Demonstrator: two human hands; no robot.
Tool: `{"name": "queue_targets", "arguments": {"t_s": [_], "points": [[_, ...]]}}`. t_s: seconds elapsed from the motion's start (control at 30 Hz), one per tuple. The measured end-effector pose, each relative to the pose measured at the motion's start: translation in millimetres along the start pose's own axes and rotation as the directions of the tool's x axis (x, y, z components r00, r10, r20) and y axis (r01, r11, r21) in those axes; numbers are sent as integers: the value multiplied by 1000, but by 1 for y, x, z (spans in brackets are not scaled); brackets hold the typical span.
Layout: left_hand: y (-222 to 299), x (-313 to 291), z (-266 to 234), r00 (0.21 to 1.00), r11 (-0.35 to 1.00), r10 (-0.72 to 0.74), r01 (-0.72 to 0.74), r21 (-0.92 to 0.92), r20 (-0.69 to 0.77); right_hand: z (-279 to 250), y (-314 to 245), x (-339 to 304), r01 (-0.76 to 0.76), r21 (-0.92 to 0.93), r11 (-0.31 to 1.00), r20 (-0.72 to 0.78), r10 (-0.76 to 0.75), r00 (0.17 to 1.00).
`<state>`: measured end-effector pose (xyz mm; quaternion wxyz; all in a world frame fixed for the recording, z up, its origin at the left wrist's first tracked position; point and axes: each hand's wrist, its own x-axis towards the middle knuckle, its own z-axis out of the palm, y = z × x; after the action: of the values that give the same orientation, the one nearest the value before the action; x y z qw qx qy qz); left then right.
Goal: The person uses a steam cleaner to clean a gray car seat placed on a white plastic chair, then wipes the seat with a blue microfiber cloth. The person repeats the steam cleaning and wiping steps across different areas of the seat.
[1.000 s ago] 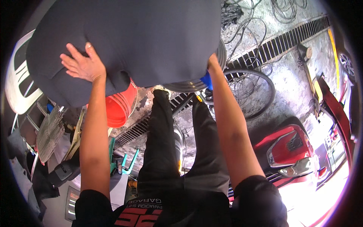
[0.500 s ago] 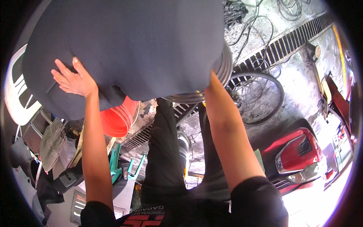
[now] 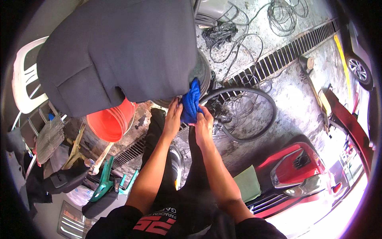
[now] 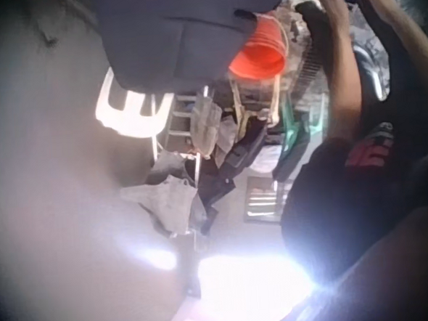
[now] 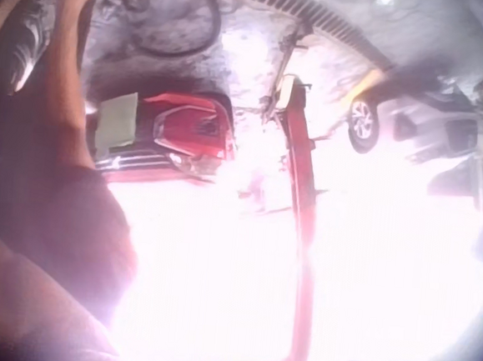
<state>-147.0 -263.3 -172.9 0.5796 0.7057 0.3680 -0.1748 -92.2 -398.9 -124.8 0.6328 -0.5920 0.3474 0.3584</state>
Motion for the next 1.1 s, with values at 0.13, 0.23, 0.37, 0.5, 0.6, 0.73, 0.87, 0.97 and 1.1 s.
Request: {"name": "queue_targets", "arguments": {"t_s": [0.13, 0.23, 0.37, 0.5, 0.6, 0.73, 0.87, 0.97, 1.1], "points": [[12, 25, 3, 909, 575, -354, 397, -715, 220, -11, -21, -3, -141, 27, 990, 134, 136, 982], [-4, 39, -3, 870, 335, -218, 493, -803, 443, -7, -10, 15, 132, -80, 988, 150, -119, 981], [20, 28, 21, 957, 571, -289, 191, -799, 23, 18, 25, 41, 267, 31, 963, -76, -264, 962], [19, 33, 30, 939, 767, -286, 105, -633, -192, 36, 11, 38, 293, 56, 954, -175, -280, 944], [16, 36, 41, 922, 905, -200, 44, -423, -332, 32, 31, 58, 276, 12, 961, -308, -259, 916], [38, 21, 39, 888, 998, -27, 3, -55, -460, 23, 27, 47, 176, 42, 983, -274, -158, 949], [75, -29, 45, 857, 963, 225, -122, 241, -464, 5, 45, 5, 190, 152, 970, -252, -148, 956], [85, -63, 20, 924, 918, 370, -349, 188, -95, -4, 11, -21, 54, 476, 878, -30, -46, 999], [108, -44, -69, 852, 891, 449, -448, 69, -269, 20, -104, -21, 439, -97, 893, 214, -412, 886]]}}
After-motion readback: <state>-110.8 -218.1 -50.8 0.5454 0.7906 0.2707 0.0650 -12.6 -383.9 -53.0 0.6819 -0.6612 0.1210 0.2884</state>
